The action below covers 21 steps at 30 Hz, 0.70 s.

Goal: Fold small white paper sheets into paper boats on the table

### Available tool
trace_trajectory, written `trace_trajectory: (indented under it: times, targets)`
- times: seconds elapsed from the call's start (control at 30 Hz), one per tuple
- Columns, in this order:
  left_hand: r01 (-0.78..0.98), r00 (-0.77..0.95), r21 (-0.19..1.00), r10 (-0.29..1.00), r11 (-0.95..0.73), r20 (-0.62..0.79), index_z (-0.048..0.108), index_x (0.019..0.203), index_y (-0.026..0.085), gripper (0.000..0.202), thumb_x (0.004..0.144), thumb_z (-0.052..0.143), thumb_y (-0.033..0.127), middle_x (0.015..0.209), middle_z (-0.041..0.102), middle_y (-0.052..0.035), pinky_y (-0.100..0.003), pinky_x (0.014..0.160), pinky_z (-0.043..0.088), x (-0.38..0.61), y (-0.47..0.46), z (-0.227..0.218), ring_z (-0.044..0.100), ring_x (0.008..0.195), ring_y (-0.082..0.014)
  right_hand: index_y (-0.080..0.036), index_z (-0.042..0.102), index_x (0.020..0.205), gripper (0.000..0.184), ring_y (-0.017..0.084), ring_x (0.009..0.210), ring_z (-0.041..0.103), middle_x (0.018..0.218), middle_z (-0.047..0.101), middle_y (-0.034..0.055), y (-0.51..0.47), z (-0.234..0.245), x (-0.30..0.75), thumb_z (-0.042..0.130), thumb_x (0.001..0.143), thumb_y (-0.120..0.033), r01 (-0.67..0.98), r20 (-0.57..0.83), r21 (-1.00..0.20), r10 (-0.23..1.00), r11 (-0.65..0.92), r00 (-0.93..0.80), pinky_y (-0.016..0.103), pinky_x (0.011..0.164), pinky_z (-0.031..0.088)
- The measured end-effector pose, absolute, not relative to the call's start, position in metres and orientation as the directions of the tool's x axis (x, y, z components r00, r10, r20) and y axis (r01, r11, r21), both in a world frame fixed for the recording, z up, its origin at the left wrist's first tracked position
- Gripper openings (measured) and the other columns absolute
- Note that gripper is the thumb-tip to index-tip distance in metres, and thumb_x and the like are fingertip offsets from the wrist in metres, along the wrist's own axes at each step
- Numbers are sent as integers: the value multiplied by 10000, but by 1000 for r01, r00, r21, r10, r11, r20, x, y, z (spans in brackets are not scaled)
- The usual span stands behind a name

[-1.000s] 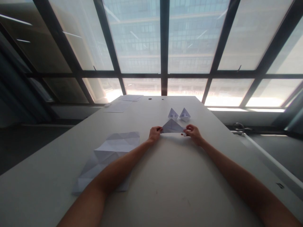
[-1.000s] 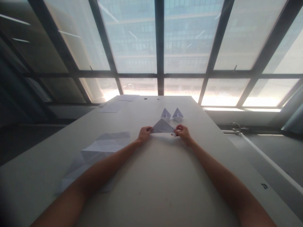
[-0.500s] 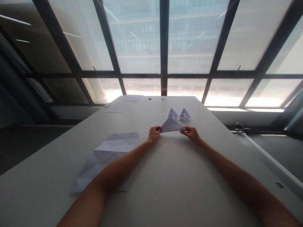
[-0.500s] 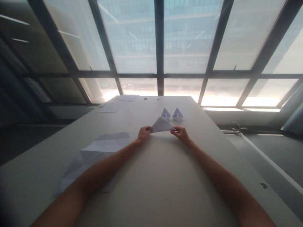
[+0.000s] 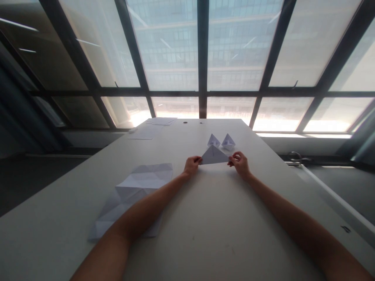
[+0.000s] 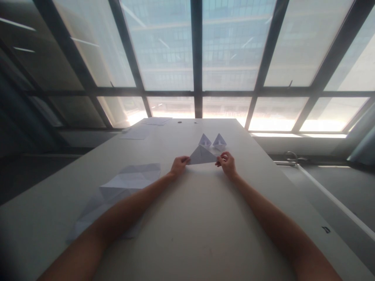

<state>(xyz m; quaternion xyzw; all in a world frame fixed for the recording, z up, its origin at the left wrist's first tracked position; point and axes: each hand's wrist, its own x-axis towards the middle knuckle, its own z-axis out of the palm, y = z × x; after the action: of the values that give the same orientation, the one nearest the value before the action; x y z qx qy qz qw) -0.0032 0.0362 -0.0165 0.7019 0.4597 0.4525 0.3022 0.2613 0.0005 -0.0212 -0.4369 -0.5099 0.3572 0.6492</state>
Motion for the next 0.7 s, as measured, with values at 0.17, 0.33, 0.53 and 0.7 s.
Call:
trace_trajectory:
  times: [0.17,0.33,0.53,0.7]
  targets:
    - [355,155,845,916,-400,369,757,890,108,338,824,575,385,803,731,-65,-257,677,454,-4,38,-18,615,727,-170,-166,682,899,451,171,593,628,709,676,27,2,-22,262,798,633,-512,-2,309,-949,927,317,212,340,603,545]
    - [351,158,848,918,-397,365,764,921,107,363,824,576,402,826,741,-70,-264,691,465,-4,38,-19,629,742,-179,-156,738,818,438,173,630,577,747,675,53,4,-22,264,728,683,-572,240,426,-892,891,383,161,339,640,498]
    - [359,217,840,912,-407,349,771,918,115,389,829,563,431,888,748,-79,-274,722,467,-5,38,-19,643,796,-197,-130,741,784,481,201,714,602,738,690,69,9,-28,268,621,744,-593,365,450,-855,876,368,171,318,663,480]
    - [393,293,822,903,-413,313,770,930,116,394,831,545,424,790,721,-43,-265,676,452,-3,36,-19,612,728,-178,-96,733,937,474,190,680,613,773,715,83,14,-35,272,544,789,-505,411,432,-853,878,322,208,292,620,471]
